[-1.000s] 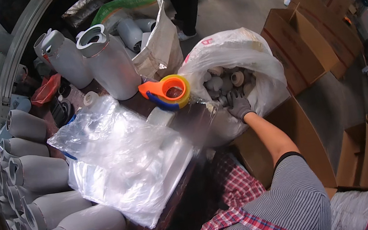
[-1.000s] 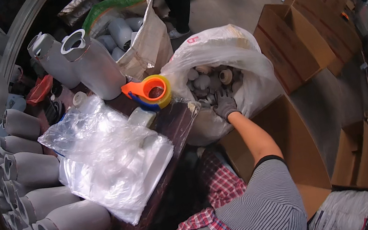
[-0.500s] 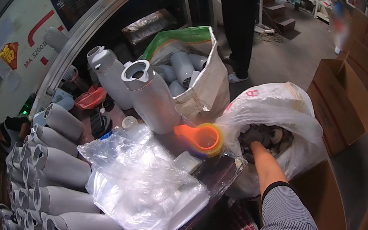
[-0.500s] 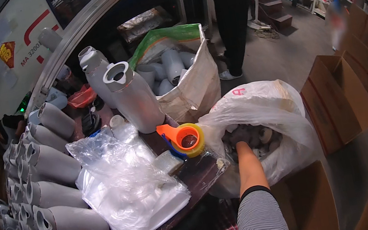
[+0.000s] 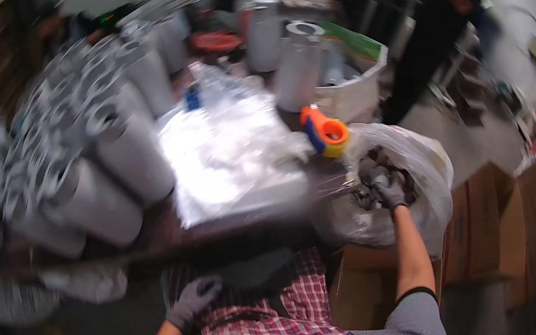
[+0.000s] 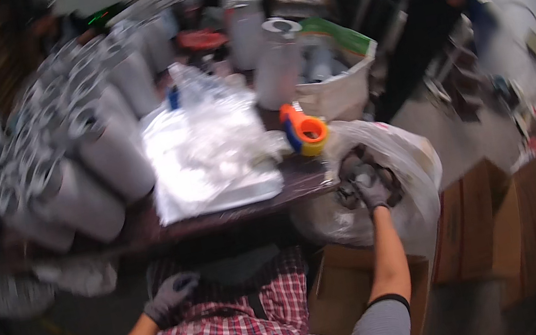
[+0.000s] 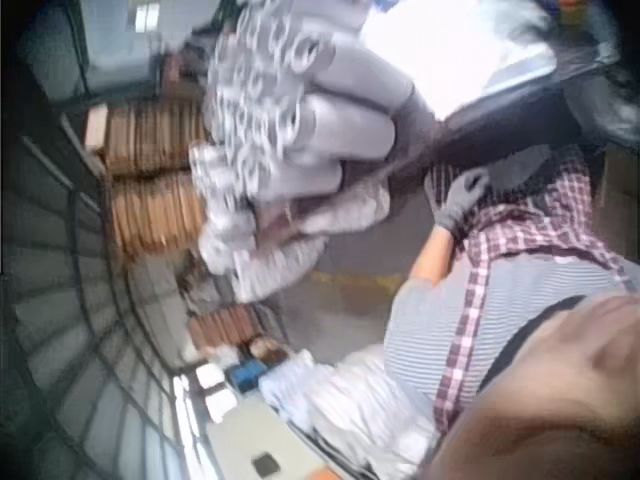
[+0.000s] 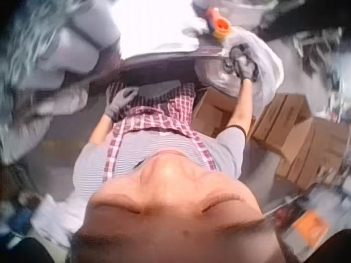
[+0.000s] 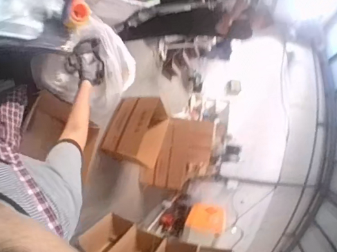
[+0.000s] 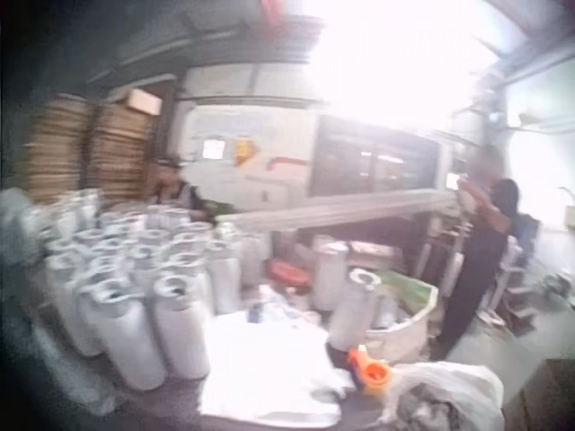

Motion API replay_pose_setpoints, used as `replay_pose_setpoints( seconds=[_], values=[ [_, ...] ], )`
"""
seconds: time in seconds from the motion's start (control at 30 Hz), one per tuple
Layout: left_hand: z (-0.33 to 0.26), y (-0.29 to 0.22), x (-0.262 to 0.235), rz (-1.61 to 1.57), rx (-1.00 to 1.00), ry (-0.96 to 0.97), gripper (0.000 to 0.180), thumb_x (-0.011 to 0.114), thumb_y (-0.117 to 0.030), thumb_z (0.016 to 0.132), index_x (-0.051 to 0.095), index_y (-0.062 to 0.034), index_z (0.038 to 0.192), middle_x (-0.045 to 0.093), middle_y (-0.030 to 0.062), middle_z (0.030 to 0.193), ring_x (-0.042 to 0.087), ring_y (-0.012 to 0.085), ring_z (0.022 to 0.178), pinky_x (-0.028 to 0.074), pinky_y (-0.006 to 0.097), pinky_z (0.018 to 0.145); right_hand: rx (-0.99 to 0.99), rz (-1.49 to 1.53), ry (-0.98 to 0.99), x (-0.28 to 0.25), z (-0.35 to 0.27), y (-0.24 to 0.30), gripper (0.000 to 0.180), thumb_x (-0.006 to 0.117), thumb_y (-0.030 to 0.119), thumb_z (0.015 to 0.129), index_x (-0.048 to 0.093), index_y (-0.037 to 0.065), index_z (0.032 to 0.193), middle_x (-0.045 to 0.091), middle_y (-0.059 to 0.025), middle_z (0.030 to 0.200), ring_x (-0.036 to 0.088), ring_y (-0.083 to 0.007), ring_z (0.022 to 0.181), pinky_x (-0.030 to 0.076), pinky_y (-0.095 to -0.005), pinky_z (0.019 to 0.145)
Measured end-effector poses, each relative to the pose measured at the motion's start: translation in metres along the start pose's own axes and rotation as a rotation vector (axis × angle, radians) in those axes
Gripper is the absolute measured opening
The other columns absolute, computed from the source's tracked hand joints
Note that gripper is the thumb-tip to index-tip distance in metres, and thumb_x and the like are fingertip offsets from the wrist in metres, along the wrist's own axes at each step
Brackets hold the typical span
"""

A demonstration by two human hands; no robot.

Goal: The person assembles white electric kettles by attaching lids and placing them into cardboard boxes. The person handles each kettle one at a time, secures the lid, and packs the finished unit into a box on the table.

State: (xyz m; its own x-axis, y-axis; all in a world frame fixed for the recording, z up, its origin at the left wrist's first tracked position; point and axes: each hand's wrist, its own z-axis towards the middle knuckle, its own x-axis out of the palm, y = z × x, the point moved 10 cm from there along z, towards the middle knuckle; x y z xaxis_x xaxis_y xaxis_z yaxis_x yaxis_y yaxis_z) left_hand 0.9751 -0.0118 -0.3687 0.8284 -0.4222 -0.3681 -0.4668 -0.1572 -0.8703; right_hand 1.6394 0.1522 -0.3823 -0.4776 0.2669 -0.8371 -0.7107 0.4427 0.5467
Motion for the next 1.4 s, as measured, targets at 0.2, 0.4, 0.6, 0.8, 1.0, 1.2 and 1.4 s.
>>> replay_pose_setpoints(
  seconds=[0.2,0.4,0.6,0.8,1.0,1.2,1.4],
  values=[
    [-0.04,-0.036,-0.039,-0.29,0.093,-0.102,0.039,0.065,-0.022,0.093,0.058,-0.0019,0.125,0.064,0.006,0.113,0.059,0.0126,0.102,0.049,0.028,0.09,-0.55,0.497,0.065,-0.108,-0.081,0.234,0.064,0.068,0.026,0.086,0.041,0.0,0.137,0.051,-0.0103,0.129,0.05,-0.0217,0.118,0.04,-0.0327,0.1],
    [-0.06,-0.037,-0.123,-0.451,0.325,-0.375,0.029,0.059,-0.007,0.093,0.059,0.0008,0.121,0.064,0.0054,0.114,0.058,0.0137,0.105,0.046,0.028,0.093,-0.956,0.635,0.456,-0.088,-0.221,0.507,0.071,0.077,0.032,0.083,0.043,0.0,0.136,0.052,-0.0128,0.128,0.051,-0.0202,0.117,0.041,-0.031,0.098],
    [-0.068,0.041,-0.188,-0.758,0.232,-0.71,0.032,0.053,-0.023,0.099,0.058,-0.001,0.121,0.063,0.0062,0.11,0.059,0.0151,0.1,0.047,0.029,0.089,-1.485,0.225,0.294,-0.041,-0.376,0.722,0.076,0.076,0.042,0.074,0.048,0.005,0.133,0.053,-0.0215,0.128,0.056,-0.0346,0.118,0.047,-0.0393,0.096],
    [-0.038,0.083,-0.256,-0.7,0.192,-0.897,0.044,0.046,-0.033,0.102,0.049,-0.0014,0.132,0.055,0.0106,0.121,0.053,0.0185,0.111,0.043,0.032,0.098,-1.544,-0.159,0.408,0.059,-0.42,0.816,0.081,0.067,0.06,0.074,0.045,0.019,0.14,0.046,-0.022,0.136,0.051,-0.0405,0.12,0.042,-0.0458,0.102],
    [-0.039,0.1,-0.284,-0.874,0.266,-0.977,0.038,0.054,-0.032,0.099,0.052,-0.0049,0.125,0.055,0.0039,0.116,0.052,0.0141,0.105,0.045,0.032,0.092,-1.749,-0.113,0.396,0.044,-0.431,0.781,0.065,0.066,0.043,0.084,0.046,0.016,0.139,0.046,-0.0202,0.134,0.05,-0.0409,0.117,0.041,-0.045,0.101],
    [-0.012,0.089,-0.286,-1.122,0.19,-0.718,0.042,0.049,-0.035,0.101,0.053,-0.003,0.127,0.06,0.0089,0.121,0.055,0.0187,0.113,0.046,0.036,0.096,-1.883,0.036,0.291,-0.005,-0.411,0.708,0.09,0.08,0.043,0.068,0.039,0.012,0.142,0.044,-0.0215,0.135,0.049,-0.0421,0.12,0.04,-0.0457,0.102],
    [0.02,0.028,-0.266,-1.246,0.39,-0.535,0.058,0.043,-0.051,0.098,0.05,-0.0048,0.133,0.058,0.0118,0.128,0.056,0.0231,0.115,0.046,0.038,0.099,-1.756,0.18,0.338,-0.025,-0.39,0.64,0.084,0.082,0.037,0.067,0.045,0.011,0.138,0.044,-0.0192,0.136,0.049,-0.0386,0.122,0.043,-0.0431,0.101]
  ],
)
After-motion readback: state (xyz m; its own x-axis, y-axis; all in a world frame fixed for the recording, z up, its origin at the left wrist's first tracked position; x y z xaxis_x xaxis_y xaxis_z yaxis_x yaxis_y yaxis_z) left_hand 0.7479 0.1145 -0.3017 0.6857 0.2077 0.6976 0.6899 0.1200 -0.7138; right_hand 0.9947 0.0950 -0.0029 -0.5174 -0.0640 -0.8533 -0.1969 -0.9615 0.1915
